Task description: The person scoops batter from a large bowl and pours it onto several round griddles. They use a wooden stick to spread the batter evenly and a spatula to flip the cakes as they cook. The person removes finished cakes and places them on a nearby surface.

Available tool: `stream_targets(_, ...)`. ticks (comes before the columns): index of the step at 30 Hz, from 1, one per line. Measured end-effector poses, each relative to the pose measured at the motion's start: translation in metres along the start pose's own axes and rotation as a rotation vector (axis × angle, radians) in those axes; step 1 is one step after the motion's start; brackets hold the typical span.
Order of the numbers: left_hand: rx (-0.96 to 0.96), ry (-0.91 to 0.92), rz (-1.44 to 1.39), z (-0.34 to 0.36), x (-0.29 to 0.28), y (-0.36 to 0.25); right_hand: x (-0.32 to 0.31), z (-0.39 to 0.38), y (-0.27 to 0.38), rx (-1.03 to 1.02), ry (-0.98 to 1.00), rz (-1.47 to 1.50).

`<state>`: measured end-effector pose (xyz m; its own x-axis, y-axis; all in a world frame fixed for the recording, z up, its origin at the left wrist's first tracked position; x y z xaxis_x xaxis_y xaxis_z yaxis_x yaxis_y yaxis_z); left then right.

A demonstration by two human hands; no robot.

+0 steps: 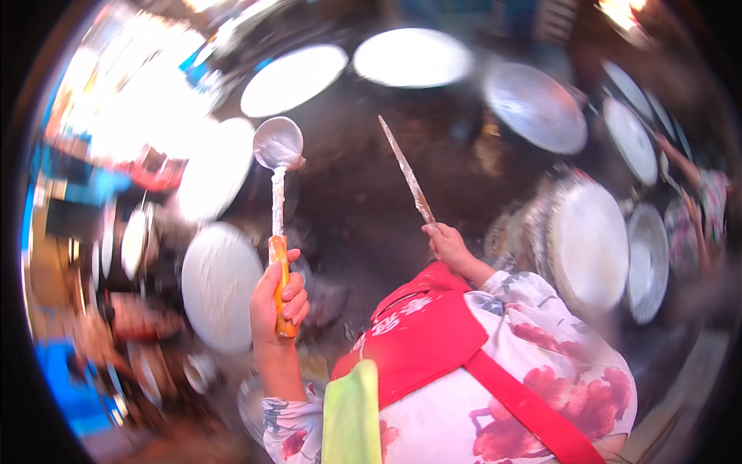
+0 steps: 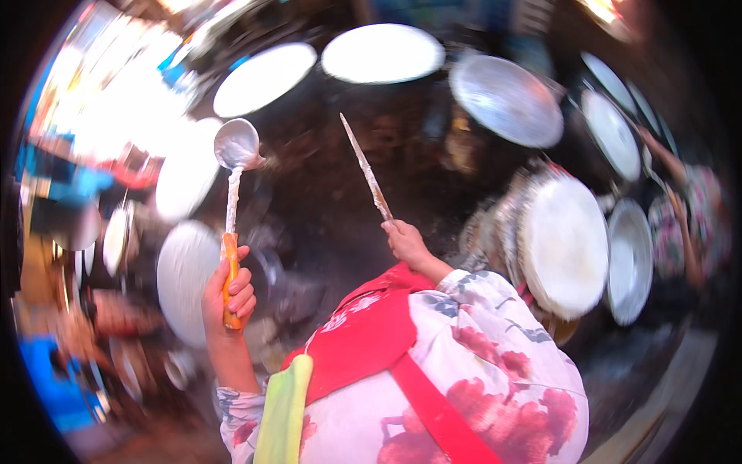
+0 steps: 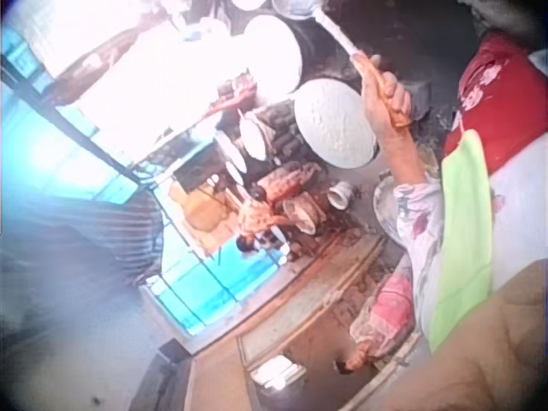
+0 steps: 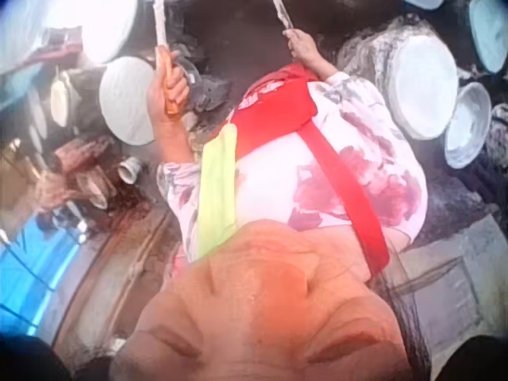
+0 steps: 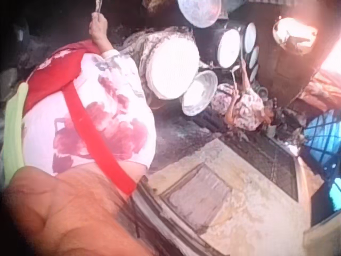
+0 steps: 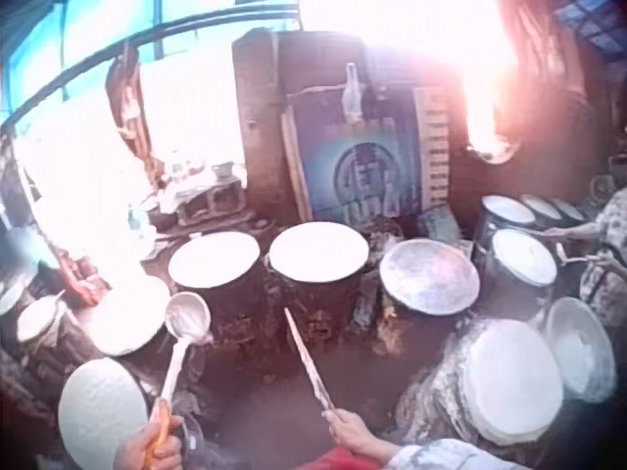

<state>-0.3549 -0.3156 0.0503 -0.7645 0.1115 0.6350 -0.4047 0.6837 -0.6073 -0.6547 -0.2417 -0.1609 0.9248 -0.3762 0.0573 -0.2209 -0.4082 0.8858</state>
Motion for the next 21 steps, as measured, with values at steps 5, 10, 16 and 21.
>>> stream_targets(5,-0.356,0.363,0.081,0.115,0.116,0.005,-0.095,-0.003,0.006,-0.232,-0.513,-0.072)
stream_targets(10,-0.714,0.634,0.141,0.225,0.255,0.057,-0.181,-0.015,0.029,-0.257,-0.893,-0.180)
stream_targets(16,-0.847,0.831,0.410,0.311,0.370,0.135,-0.243,0.009,0.052,-0.207,-1.053,-0.060)
stream_targets(21,-0.776,0.814,0.765,0.373,0.404,0.195,-0.262,0.039,0.059,-0.192,-1.154,-0.023)
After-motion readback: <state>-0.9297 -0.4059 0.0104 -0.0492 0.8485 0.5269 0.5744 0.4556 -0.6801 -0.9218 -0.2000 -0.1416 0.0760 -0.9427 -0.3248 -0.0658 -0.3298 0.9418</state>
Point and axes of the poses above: each hand's wrist, its own z-axis towards the middle knuckle, its own x-axis out of the palm, y = z × x, the point moved 1 cm from there along z, towards the middle knuckle, and after that the axes turned 2 degrees about -x, right-handed, at the moved point
